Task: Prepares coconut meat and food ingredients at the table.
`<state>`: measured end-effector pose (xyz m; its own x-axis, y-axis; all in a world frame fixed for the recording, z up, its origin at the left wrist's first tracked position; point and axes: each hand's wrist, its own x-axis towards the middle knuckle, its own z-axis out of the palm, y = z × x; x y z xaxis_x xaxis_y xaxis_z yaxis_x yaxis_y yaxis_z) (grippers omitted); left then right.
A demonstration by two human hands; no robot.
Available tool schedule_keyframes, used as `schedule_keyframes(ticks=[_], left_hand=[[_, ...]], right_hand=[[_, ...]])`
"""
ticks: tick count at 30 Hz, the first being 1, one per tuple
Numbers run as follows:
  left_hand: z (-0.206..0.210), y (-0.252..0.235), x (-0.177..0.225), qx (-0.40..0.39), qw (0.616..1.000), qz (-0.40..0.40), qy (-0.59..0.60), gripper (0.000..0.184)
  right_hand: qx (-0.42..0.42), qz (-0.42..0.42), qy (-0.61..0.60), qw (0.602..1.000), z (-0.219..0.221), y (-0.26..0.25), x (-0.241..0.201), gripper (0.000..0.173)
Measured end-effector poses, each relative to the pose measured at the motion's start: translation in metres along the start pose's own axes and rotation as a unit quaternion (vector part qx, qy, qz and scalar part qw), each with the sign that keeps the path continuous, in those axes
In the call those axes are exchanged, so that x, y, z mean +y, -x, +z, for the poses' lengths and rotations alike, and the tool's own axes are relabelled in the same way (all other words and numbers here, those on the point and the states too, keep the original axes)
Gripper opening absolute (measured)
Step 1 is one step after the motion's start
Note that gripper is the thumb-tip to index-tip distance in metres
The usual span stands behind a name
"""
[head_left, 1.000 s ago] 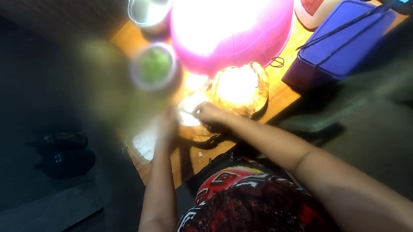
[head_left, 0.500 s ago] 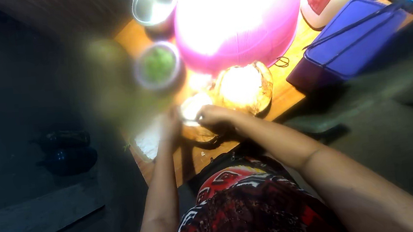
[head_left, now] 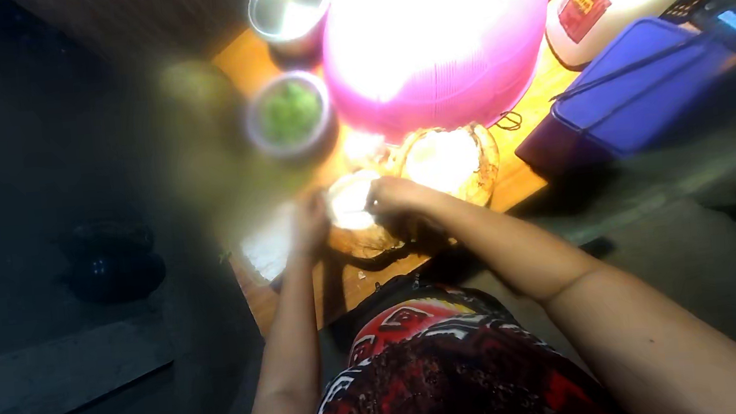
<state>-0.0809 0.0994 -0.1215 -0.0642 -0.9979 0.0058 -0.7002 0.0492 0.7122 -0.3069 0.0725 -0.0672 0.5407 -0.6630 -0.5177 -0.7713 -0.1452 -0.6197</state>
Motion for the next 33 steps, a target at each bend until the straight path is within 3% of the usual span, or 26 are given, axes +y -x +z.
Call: schedule_keyframes(ticks=[3, 6, 9, 11, 14, 16, 19, 21, 24, 27, 30, 33], left_hand=[[0.001, -0.004, 0.001, -0.003, 1.0, 0.004, -0.005, 0.032], [0.0, -0.002, -0.005, -0.002, 1.0, 0.006, -0.004, 0.032], [0.001, 0.002, -0.005, 0.013, 1.0, 0.012, 0.006, 0.031], [0.002, 0.001, -0.002, 0.013, 1.0, 0.012, 0.006, 0.031], [0.002, -0.002, -0.001, 0.006, 1.0, 0.008, 0.003, 0.031], [0.0, -0.001, -0.003, 0.007, 1.0, 0.001, 0.008, 0.031], [0.001, 0.002, -0.004, 0.014, 1.0, -0.003, 0.019, 0.031], [0.001, 0.0, -0.004, 0.011, 1.0, 0.0, 0.018, 0.031], [0.001, -0.003, -0.001, 0.003, 1.0, 0.013, 0.009, 0.031], [0.0, -0.003, -0.006, 0.005, 1.0, 0.005, 0.008, 0.031], [0.001, -0.001, -0.008, 0.008, 1.0, 0.0, 0.015, 0.032], [0.003, -0.003, -0.005, 0.008, 1.0, 0.001, 0.02, 0.032]], right_hand=[[0.083, 0.006, -0.052, 0.995, 0.022, -0.007, -0.002, 0.022], [0.017, -0.009, 0.0, 1.0, 0.029, -0.003, -0.01, 0.019], [-0.041, 0.007, 0.077, 0.996, 0.004, -0.001, -0.009, 0.018], [-0.001, 0.016, 0.065, 0.998, -0.005, -0.003, -0.007, 0.021], [0.062, 0.006, 0.038, 0.997, 0.015, -0.009, -0.005, 0.02], [0.019, -0.003, 0.057, 0.998, 0.024, -0.007, -0.001, 0.016], [-0.054, -0.004, 0.104, 0.993, 0.001, -0.003, 0.011, 0.019], [-0.034, 0.007, 0.095, 0.995, -0.014, 0.0, 0.007, 0.023], [0.058, -0.006, 0.054, 0.997, 0.0, -0.01, 0.0, 0.022], [0.009, -0.021, 0.089, 0.996, 0.014, -0.008, -0.004, 0.015], [-0.049, 0.006, 0.133, 0.99, -0.006, -0.002, -0.002, 0.016], [0.032, 0.009, 0.057, 0.998, -0.003, -0.005, -0.005, 0.021]])
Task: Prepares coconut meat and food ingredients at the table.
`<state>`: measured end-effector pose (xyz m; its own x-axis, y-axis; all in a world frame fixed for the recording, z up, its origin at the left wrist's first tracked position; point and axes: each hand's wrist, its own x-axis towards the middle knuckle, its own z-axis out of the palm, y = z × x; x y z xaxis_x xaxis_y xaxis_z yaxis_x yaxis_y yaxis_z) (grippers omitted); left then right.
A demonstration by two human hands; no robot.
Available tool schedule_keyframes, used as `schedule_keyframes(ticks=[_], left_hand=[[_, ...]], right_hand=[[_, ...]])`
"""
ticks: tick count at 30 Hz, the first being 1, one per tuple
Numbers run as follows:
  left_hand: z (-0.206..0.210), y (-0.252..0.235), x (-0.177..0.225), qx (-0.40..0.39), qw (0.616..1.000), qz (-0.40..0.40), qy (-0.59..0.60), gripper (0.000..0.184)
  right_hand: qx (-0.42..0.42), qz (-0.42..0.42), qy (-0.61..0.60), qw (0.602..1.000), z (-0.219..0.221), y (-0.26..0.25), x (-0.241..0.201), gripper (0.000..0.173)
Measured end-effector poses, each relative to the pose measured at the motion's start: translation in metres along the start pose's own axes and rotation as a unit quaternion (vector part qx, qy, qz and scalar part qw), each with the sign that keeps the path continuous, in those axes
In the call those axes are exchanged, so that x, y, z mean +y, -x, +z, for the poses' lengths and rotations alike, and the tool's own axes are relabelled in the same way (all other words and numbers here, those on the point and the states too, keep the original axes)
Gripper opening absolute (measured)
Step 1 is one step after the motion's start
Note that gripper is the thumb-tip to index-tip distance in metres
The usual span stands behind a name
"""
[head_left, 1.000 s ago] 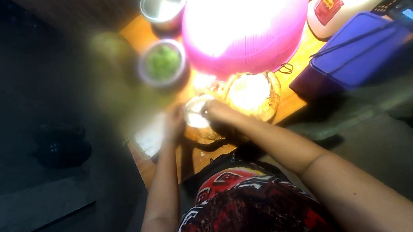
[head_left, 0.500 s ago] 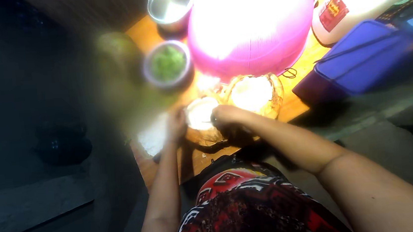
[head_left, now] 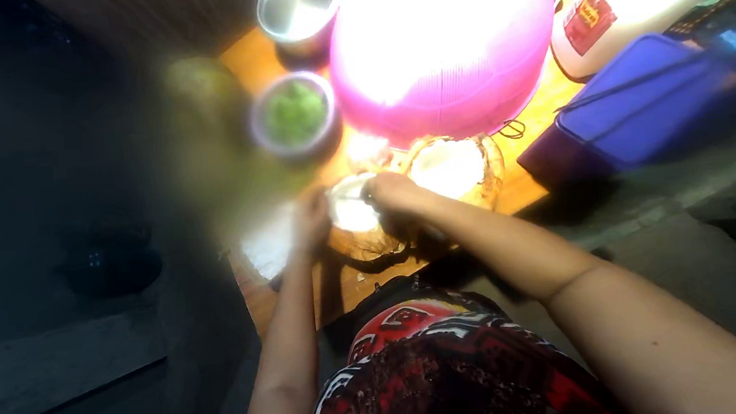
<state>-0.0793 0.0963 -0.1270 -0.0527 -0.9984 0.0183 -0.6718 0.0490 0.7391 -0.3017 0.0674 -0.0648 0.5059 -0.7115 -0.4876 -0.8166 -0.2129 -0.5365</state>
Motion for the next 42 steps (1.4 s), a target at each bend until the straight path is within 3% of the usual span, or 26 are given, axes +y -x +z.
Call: schedule_keyframes(ticks=[4, 7, 10, 13, 15, 18, 20, 23, 27, 30, 33, 36, 38, 40, 42], left_hand=[[-0.001, -0.001, 0.0, -0.003, 1.0, -0.014, 0.012, 0.032], [-0.002, 0.0, 0.001, -0.003, 1.0, -0.016, 0.016, 0.035], [-0.001, 0.0, 0.004, 0.004, 1.0, -0.015, 0.018, 0.033], [-0.002, -0.004, 0.002, -0.008, 1.0, -0.024, 0.01, 0.032], [-0.003, -0.003, -0.002, -0.01, 1.0, -0.024, 0.003, 0.033], [-0.002, 0.0, -0.006, 0.001, 1.0, -0.026, 0.012, 0.033], [-0.001, 0.0, -0.005, 0.004, 0.999, -0.03, 0.022, 0.034], [0.0, -0.002, -0.004, 0.009, 0.999, -0.039, 0.033, 0.036], [-0.002, 0.002, -0.004, 0.007, 0.998, -0.055, 0.032, 0.038], [-0.001, 0.002, 0.0, 0.016, 0.998, -0.051, 0.02, 0.034], [0.0, -0.002, -0.001, 0.014, 0.998, -0.057, 0.02, 0.031], [-0.002, -0.002, -0.002, 0.01, 0.998, -0.054, 0.015, 0.031], [-0.001, -0.002, -0.004, 0.017, 0.999, -0.045, 0.014, 0.031], [-0.001, -0.003, -0.002, 0.017, 0.999, -0.044, 0.012, 0.034], [0.0, -0.005, 0.001, 0.014, 0.999, -0.04, 0.02, 0.035]], right_hand=[[-0.021, -0.019, 0.018, 0.999, 0.024, 0.007, -0.009, 0.018], [-0.075, -0.004, 0.048, 0.996, 0.01, 0.005, 0.004, 0.019], [-0.033, -0.009, -0.028, 0.999, -0.002, 0.0, 0.004, 0.026], [0.012, -0.031, -0.076, 0.997, 0.023, -0.007, 0.0, 0.023], [-0.018, -0.06, -0.044, 0.997, 0.031, -0.007, 0.006, 0.022], [-0.087, -0.049, 0.011, 0.995, 0.006, -0.002, 0.008, 0.02], [-0.061, -0.033, -0.019, 0.997, -0.004, -0.001, 0.003, 0.025], [0.001, -0.017, -0.089, 0.996, 0.017, -0.008, -0.004, 0.024], [-0.089, -0.039, -0.043, 0.994, 0.012, -0.001, 0.006, 0.024], [-0.064, -0.009, -0.161, 0.985, 0.009, 0.004, 0.01, 0.03], [0.003, 0.006, -0.303, 0.953, 0.044, -0.008, 0.008, 0.029], [-0.048, -0.042, -0.25, 0.966, 0.046, -0.002, 0.015, 0.028], [-0.066, -0.017, -0.264, 0.962, 0.036, 0.006, 0.021, 0.027], [-0.047, 0.038, -0.377, 0.924, 0.035, 0.007, 0.018, 0.029], [0.011, 0.071, -0.511, 0.857, 0.051, -0.003, 0.011, 0.029]])
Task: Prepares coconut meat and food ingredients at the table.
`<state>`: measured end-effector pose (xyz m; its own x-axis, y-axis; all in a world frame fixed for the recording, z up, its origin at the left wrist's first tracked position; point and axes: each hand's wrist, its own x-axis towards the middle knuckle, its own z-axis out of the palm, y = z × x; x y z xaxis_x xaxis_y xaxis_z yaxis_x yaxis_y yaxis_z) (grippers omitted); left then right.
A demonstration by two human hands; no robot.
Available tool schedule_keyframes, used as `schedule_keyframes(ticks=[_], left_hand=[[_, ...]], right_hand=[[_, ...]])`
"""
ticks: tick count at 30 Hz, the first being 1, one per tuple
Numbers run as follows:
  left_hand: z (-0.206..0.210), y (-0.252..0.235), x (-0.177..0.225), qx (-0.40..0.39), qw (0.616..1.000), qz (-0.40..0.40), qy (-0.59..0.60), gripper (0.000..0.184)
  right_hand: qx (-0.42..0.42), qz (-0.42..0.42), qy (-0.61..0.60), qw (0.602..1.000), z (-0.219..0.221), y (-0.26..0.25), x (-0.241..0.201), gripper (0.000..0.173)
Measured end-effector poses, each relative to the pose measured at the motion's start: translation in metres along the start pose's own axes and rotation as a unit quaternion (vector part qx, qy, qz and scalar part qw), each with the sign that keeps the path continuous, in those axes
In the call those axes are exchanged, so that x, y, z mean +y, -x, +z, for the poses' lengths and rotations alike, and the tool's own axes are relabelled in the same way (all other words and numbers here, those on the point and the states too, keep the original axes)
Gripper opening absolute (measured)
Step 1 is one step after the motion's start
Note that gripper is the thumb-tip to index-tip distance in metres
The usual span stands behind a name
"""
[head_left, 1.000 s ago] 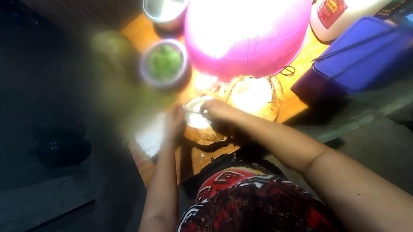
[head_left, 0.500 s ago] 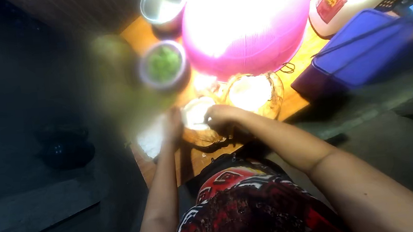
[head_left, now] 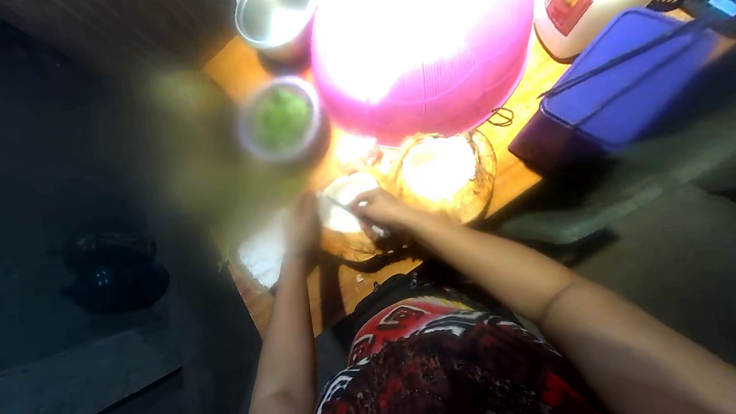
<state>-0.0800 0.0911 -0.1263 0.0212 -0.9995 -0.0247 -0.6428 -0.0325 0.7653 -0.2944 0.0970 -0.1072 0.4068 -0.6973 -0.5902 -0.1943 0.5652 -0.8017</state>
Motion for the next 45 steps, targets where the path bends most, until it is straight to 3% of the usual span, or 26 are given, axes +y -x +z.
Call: schedule_keyframes(ticks=[3, 8, 14, 20, 25, 30, 34, 38, 43, 45], left_hand=[[-0.002, -0.005, 0.001, -0.019, 1.0, -0.008, -0.002, 0.034], [-0.004, -0.005, 0.005, -0.046, 0.999, -0.001, -0.02, 0.037], [-0.005, -0.011, 0.004, -0.06, 0.998, -0.019, -0.029, 0.037], [-0.005, -0.008, 0.005, -0.049, 0.998, -0.015, -0.033, 0.037], [-0.003, -0.011, 0.002, -0.048, 0.998, -0.03, -0.025, 0.036], [-0.004, -0.011, 0.0, -0.048, 0.998, -0.024, -0.029, 0.035], [-0.003, -0.014, 0.009, -0.047, 0.996, -0.057, -0.043, 0.035], [-0.005, -0.016, 0.01, -0.056, 0.995, -0.065, -0.041, 0.035], [-0.006, -0.017, 0.006, -0.056, 0.997, -0.036, -0.042, 0.034], [-0.006, -0.018, 0.006, -0.062, 0.996, -0.045, -0.042, 0.034]], right_hand=[[0.01, -0.007, -0.077, 0.997, 0.022, -0.006, 0.006, 0.028], [-0.073, 0.006, 0.041, 0.996, 0.001, 0.015, -0.004, 0.028], [0.018, 0.012, -0.124, 0.992, 0.021, -0.008, 0.006, 0.03], [-0.064, 0.003, -0.037, 0.997, 0.004, 0.007, 0.005, 0.027], [-0.012, -0.028, -0.123, 0.992, 0.019, -0.005, 0.009, 0.029], [-0.085, -0.024, 0.035, 0.995, -0.003, 0.009, 0.013, 0.029], [-0.025, -0.037, -0.028, 0.999, -0.01, 0.009, 0.01, 0.03], [-0.024, -0.064, -0.077, 0.995, 0.008, -0.004, 0.014, 0.031], [-0.065, -0.063, 0.059, 0.994, -0.001, 0.004, 0.02, 0.031], [-0.048, -0.06, 0.051, 0.996, -0.007, 0.008, 0.014, 0.03]])
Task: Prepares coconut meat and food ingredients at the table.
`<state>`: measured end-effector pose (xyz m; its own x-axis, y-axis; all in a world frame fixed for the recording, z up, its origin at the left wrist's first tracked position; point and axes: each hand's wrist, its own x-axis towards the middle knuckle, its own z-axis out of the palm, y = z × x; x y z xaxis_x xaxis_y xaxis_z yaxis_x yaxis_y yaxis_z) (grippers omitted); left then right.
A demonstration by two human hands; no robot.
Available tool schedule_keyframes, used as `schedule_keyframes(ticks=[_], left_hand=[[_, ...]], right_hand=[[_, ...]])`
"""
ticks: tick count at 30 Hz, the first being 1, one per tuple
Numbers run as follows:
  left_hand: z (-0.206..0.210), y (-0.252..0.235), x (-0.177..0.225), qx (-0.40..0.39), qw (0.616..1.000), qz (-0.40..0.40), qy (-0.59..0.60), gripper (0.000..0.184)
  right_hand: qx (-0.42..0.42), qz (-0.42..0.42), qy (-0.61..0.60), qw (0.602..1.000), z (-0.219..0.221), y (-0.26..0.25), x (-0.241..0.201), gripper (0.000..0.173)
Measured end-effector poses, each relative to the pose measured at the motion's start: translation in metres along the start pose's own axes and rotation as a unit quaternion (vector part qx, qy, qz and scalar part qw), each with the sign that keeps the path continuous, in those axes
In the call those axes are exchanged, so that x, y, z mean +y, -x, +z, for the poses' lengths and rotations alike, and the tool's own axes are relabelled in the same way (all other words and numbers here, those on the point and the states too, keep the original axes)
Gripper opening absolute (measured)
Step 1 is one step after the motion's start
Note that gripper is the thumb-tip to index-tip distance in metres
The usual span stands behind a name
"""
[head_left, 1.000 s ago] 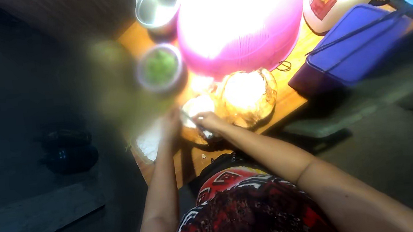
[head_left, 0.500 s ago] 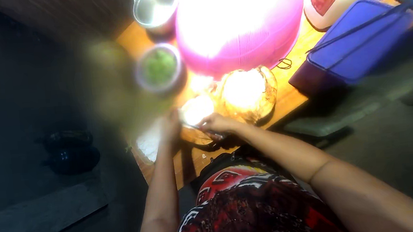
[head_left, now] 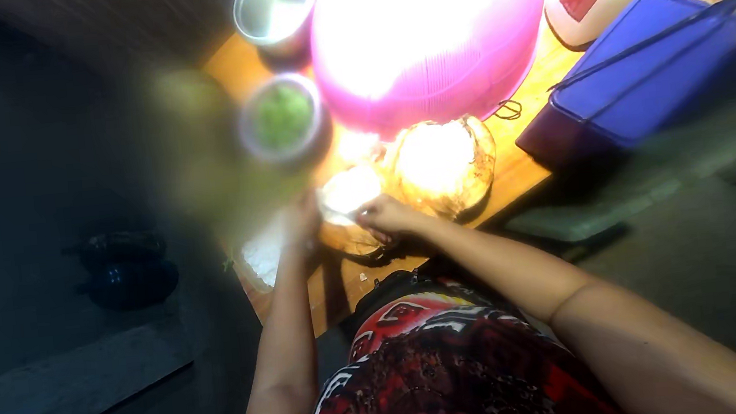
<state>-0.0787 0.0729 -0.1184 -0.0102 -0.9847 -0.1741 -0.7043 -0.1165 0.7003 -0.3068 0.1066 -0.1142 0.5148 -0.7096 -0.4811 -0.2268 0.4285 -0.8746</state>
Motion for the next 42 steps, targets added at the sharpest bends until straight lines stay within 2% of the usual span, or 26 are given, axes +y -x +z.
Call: schedule_keyframes(ticks=[3, 6, 10, 13, 15, 20, 26, 28, 31, 34, 36, 38, 40, 42], left_hand=[[0.001, -0.003, -0.002, -0.002, 1.0, -0.009, -0.002, 0.035], [0.001, -0.003, -0.003, 0.004, 1.0, -0.011, -0.005, 0.034], [0.0, -0.001, 0.0, 0.004, 1.0, -0.006, -0.012, 0.033], [0.0, 0.0, 0.0, 0.01, 1.0, 0.006, -0.006, 0.033], [0.001, 0.0, -0.002, 0.012, 1.0, 0.01, 0.002, 0.034], [-0.001, -0.005, -0.003, -0.004, 1.0, -0.005, -0.002, 0.035], [-0.002, -0.003, -0.01, -0.001, 1.0, 0.016, -0.005, 0.036], [-0.001, -0.006, -0.011, -0.002, 1.0, 0.019, -0.003, 0.035], [0.0, -0.004, -0.007, -0.002, 1.0, 0.018, 0.002, 0.034], [0.0, -0.003, -0.011, 0.005, 0.999, 0.04, 0.015, 0.034], [0.0, -0.001, -0.014, 0.008, 0.998, 0.053, 0.011, 0.034], [0.001, 0.002, -0.015, 0.022, 0.998, 0.055, 0.025, 0.033], [0.003, 0.005, -0.011, 0.039, 0.996, 0.055, 0.056, 0.031], [0.006, 0.008, -0.006, 0.056, 0.994, 0.058, 0.072, 0.026]], right_hand=[[0.046, -0.017, -0.06, 0.997, 0.004, -0.006, -0.006, 0.031], [0.044, -0.039, -0.084, 0.995, 0.014, -0.017, 0.002, 0.032], [0.012, -0.025, 0.007, 1.0, 0.015, -0.005, -0.004, 0.032], [0.0, -0.082, 0.15, 0.985, -0.004, -0.004, -0.007, 0.03], [-0.003, -0.094, 0.194, 0.977, -0.016, -0.007, -0.014, 0.028], [0.013, -0.095, 0.142, 0.985, -0.005, -0.013, -0.006, 0.028], [-0.091, -0.081, 0.288, 0.95, -0.037, -0.004, -0.013, 0.026], [-0.063, -0.085, 0.276, 0.955, -0.044, -0.004, -0.014, 0.026], [-0.018, -0.067, 0.219, 0.973, -0.032, -0.003, -0.029, 0.028], [-0.047, -0.063, 0.229, 0.97, -0.025, -0.003, -0.035, 0.029], [-0.081, -0.092, 0.272, 0.954, -0.031, -0.005, -0.022, 0.026], [-0.111, -0.069, 0.317, 0.939, -0.04, 0.0, -0.026, 0.026], [-0.099, -0.055, 0.31, 0.944, -0.044, 0.001, -0.034, 0.027], [-0.055, -0.089, 0.271, 0.957, -0.036, -0.007, -0.026, 0.026]])
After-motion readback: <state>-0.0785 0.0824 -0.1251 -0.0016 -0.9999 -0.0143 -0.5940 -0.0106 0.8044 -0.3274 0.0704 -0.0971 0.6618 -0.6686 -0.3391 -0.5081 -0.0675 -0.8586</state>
